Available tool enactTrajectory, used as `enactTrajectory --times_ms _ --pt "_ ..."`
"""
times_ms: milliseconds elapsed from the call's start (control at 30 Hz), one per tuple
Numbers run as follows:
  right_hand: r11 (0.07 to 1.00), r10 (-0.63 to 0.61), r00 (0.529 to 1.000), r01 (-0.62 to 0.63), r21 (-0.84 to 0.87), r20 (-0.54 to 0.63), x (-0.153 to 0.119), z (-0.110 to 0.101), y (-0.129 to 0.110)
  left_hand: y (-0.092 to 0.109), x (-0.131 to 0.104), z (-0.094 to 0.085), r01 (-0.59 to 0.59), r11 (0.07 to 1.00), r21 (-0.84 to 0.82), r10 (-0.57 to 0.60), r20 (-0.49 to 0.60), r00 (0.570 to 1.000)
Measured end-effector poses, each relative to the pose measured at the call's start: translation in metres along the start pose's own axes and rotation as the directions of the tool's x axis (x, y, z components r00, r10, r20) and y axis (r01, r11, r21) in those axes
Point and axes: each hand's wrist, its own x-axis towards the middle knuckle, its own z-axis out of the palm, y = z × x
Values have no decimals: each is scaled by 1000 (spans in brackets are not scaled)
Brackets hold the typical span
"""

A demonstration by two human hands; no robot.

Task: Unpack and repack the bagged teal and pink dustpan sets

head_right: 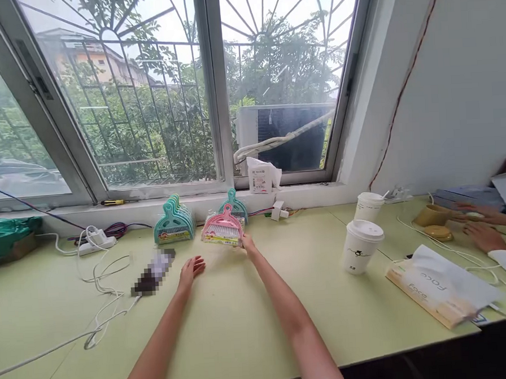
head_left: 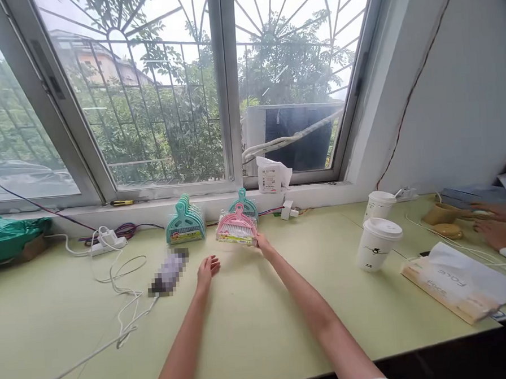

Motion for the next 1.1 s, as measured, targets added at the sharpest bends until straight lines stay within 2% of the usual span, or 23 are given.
enactTrajectory --times_ms 67,133,200,233,300,367,433,500,567,600,633,667,733,800,867,1000,1100 --pt "993 27 995 -38 112 98 -21 -10 10 7 -4 5 85 992 -94 -69 162 984" --pt "980 66 971 -106 169 230 -41 -21 19 15 -12 13 175 973 -149 -117 334 935" --pt "963 76 934 -159 217 348 -56 -27 25 22 -23 19 251 955 -160 -157 445 881" --pt "963 78 927 -165 213 366 -62 -28 28 25 -28 22 276 949 -155 -173 477 862" --pt "978 76 957 -126 166 280 -71 -26 33 29 -37 24 304 943 -134 -203 492 847" --pt "994 48 992 -59 91 118 -79 -20 39 29 -44 25 322 941 -105 -232 496 837" --pt "1000 -16 1000 15 -24 -22 -88 -15 43 27 -48 24 315 947 -56 -250 486 837" --pt "975 -160 977 135 -178 -139 -99 -14 44 24 -49 24 284 959 -3 -251 460 852" --pt "899 -365 906 284 -333 -214 -112 -14 40 20 -49 24 248 969 13 -229 431 873" --pt "855 -445 872 347 -385 -204 -118 -14 37 19 -48 24 226 974 -1 -205 413 887" --pt "829 -485 859 390 -402 -166 -123 -13 34 17 -46 23 202 979 -19 -179 388 904" --pt "831 -480 870 410 -375 -112 -128 -12 32 16 -45 23 181 983 -30 -158 357 921" --pt "903 -378 926 366 -225 -9 -133 -7 30 13 -41 22 144 989 -39 -127 286 950" --pt "970 -239 970 241 -42 36 -133 -2 31 11 -38 20 130 990 -51 -115 226 967" --pt "986 -117 992 111 123 42 -129 1 35 10 -38 20 131 987 -95 -109 211 971" --pt "922 77 995 -98 374 71 -119 0 42 11 -45 24 162 976 -146 -115 287 951" --pt "887 95 990 -132 443 106 -118 -2 44 16 -54 30 201 968 -150 -124 410 903"
